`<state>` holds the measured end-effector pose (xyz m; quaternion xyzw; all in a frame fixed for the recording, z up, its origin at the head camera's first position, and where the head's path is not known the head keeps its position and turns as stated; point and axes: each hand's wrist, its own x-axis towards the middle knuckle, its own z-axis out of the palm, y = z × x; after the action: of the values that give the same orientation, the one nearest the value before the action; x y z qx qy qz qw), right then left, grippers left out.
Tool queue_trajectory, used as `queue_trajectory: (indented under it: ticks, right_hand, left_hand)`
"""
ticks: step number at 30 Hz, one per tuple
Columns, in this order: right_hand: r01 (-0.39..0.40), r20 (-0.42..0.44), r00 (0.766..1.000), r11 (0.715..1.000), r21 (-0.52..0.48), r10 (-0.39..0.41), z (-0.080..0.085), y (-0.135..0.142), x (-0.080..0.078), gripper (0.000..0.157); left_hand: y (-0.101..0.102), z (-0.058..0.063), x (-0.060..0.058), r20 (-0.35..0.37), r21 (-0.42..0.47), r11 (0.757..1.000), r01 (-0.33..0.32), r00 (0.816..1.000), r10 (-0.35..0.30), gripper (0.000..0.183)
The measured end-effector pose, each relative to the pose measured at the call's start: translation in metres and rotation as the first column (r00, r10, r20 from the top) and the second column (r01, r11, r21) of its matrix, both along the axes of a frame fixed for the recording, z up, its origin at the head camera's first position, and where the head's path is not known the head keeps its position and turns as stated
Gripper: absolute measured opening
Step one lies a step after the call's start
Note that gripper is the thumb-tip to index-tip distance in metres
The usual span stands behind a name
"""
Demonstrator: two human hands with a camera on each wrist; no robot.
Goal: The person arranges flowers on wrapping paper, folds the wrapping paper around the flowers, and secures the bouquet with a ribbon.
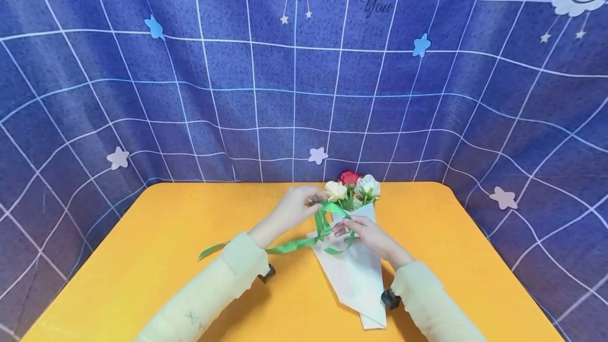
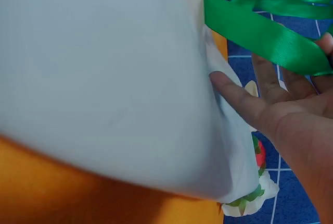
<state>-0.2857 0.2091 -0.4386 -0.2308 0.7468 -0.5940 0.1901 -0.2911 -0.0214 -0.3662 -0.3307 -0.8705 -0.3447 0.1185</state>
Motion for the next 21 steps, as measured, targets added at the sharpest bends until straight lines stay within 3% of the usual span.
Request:
queue_trajectory:
  ticks: [4,10,16,21]
  right_hand:
    - [-0.014,0.0,1.0,1.0,-0.01,0.014,-0.002,0.001,0.0,0.054]
    - [-0.017,0.029,0.999,0.998,-0.063,0.019,-0.002,0.001,0.0,0.059]
    - [0.029,0.087,0.996,0.997,-0.07,-0.023,-0.001,-0.001,0.0,0.067]
    - [0.056,0.027,0.998,0.997,-0.047,-0.055,0.0,-0.003,0.002,0.057]
  left_hand:
    - [-0.013,-0.014,0.0,0.05,-0.084,0.996,0.023,0.999,-0.019,0.032]
    - [-0.039,-0.031,0.006,0.058,-0.207,0.978,0.018,0.998,-0.006,0.039]
    - [-0.062,-0.049,0.017,0.111,-0.354,0.935,-0.008,0.993,0.051,0.04]
    - [-0.073,-0.068,0.023,0.164,-0.427,0.904,-0.013,0.982,0.091,0.026]
